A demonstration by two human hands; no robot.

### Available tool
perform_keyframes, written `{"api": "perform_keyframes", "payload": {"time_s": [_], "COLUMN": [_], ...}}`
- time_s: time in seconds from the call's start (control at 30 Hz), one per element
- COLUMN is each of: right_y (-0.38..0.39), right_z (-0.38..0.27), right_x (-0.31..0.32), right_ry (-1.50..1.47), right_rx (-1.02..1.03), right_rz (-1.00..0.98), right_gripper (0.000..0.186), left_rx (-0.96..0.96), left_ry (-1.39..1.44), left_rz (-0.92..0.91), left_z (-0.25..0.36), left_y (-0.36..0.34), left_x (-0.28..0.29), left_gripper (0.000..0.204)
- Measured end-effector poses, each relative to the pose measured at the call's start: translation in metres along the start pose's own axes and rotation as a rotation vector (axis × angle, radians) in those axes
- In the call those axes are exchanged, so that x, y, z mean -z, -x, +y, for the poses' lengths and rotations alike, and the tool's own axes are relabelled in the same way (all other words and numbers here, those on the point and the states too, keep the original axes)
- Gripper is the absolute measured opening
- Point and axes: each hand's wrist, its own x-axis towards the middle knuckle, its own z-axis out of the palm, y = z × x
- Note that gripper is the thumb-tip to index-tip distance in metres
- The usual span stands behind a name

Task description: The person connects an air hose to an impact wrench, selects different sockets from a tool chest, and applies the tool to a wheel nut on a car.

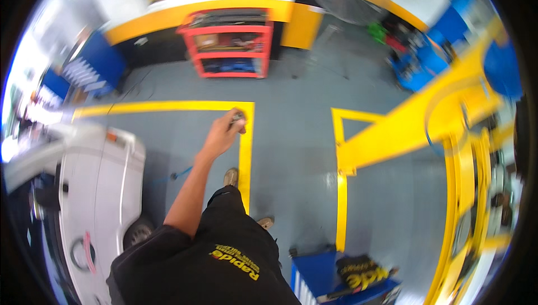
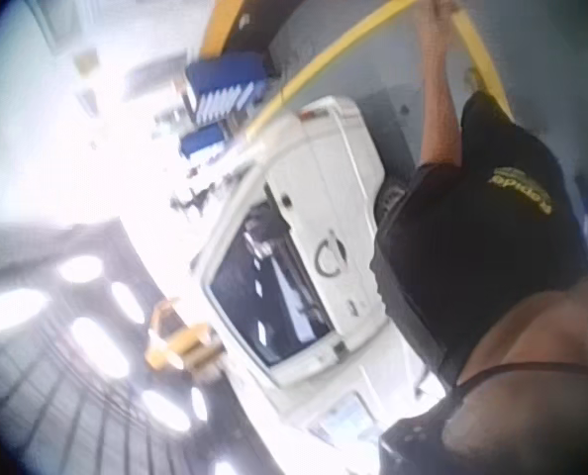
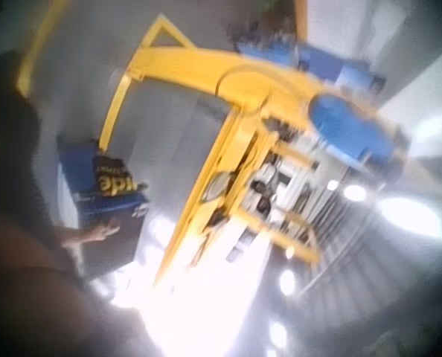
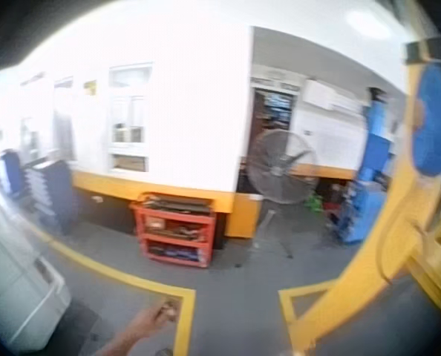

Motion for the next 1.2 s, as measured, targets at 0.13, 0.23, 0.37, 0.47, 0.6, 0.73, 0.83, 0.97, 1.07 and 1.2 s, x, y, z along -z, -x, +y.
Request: {"api": "perform_keyframes", "payload": {"time_s": [0.13, 0.23, 0.37, 0.47, 0.6, 0.73, 0.83, 0.97, 1.07, 1.2], "right_y": [0.042, 0.098, 0.181, 0.249, 0.418, 0.531, 0.627, 0.732, 0.808, 0.921], "right_z": [-0.112, -0.195, -0.295, -0.387, -0.547, -0.657, -0.719, -0.803, -0.871, -0.96], "right_x": [-0.013, -0.007, 0.012, 0.029, 0.084, 0.115, 0.145, 0.171, 0.181, 0.187], "right_ry": [-0.322, -0.725, -1.355, -1.603, -1.786, -1.994, -2.069, -2.147, -2.116, -1.971], "right_rx": [0.118, 0.08, -0.128, -0.089, 0.532, 0.871, 0.996, 1.09, 1.146, 1.196], "right_rz": [-0.07, -0.212, -0.596, -1.015, -1.362, -1.899, -2.141, -2.287, -2.486, -2.813], "right_gripper": [0.038, 0.035, 0.032, 0.03, 0.025, 0.023, 0.022, 0.022, 0.023, 0.023], "left_rx": [-0.003, -0.053, -0.151, -0.2, -0.166, 0.005, -0.009, -0.062, 0.028, 0.032], "left_ry": [0.012, 0.311, 0.383, 0.433, 0.156, 0.163, 0.184, 0.214, 0.077, -0.018], "left_rz": [0.211, 0.243, 0.154, 0.029, 0.014, -0.003, 0.171, 0.456, 0.562, 0.677], "left_z": [-0.021, -0.037, -0.049, -0.057, -0.093, -0.111, -0.132, -0.165, -0.202, -0.245], "left_y": [-0.001, -0.015, -0.032, -0.03, -0.027, -0.036, -0.047, -0.1, -0.141, -0.198], "left_x": [0.054, 0.087, 0.145, 0.198, 0.239, 0.291, 0.344, 0.419, 0.48, 0.57], "left_gripper": [0.029, 0.038, 0.037, 0.033, 0.035, 0.033, 0.03, 0.028, 0.029, 0.028]}}
